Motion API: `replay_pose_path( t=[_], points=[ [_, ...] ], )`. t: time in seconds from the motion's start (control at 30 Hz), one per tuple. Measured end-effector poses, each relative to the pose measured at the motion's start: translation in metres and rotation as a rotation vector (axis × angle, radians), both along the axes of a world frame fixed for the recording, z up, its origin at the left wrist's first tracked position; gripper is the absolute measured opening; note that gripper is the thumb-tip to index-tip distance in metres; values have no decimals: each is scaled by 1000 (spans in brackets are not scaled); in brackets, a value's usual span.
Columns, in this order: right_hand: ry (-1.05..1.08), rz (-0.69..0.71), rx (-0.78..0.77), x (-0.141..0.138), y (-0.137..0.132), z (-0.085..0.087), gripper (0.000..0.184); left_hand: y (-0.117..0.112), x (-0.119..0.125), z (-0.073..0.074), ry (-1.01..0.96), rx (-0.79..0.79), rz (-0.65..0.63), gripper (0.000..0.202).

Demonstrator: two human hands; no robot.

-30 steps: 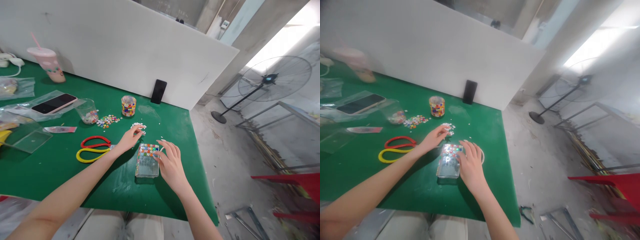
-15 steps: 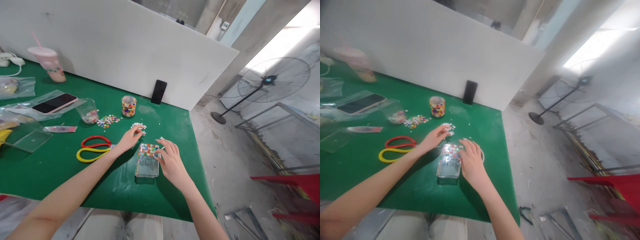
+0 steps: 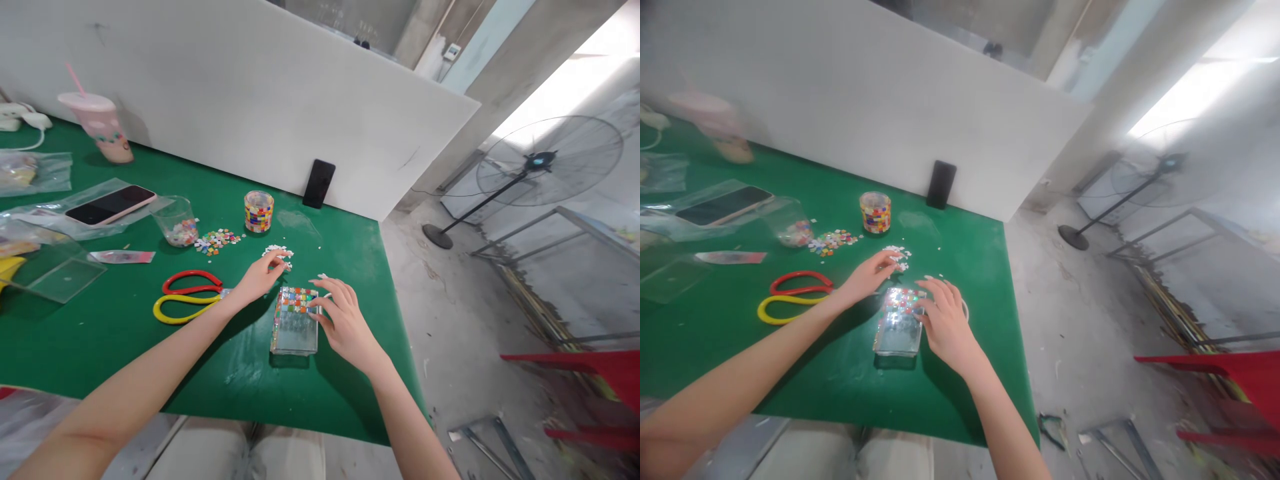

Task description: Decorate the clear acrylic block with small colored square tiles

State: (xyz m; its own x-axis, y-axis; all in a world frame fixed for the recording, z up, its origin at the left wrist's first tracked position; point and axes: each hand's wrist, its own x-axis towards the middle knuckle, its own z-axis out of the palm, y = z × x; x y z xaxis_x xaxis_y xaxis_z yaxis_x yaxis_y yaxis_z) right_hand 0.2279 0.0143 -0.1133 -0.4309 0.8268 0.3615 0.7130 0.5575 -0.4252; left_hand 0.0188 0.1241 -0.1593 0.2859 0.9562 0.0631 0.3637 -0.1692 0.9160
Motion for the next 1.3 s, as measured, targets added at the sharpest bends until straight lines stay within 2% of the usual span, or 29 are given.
replay_pose_path(
  t=[0.17,0.33,0.47,0.6,0.97,1.3],
  points=[
    [187,-61,-108,5,-2,-1,18,0,0,1,-27,-17,5,29],
    [458,-218,-234,4,4,-23,33,-7,5,3,-81,-54,23,25],
    [601,-192,-354,-10,7,-43,42,-26,17,9,-140,-90,6,29],
    [704,-143,-429,-20,6,-50,47,-43,26,14,-174,-139,-56,32],
    [753,-180,-474,-18,10,-51,40,-46,30,14,-190,-153,-104,33],
    [698,-139,-541,-10,18,-28,35,-46,28,15,-146,-127,-116,32]
  ],
)
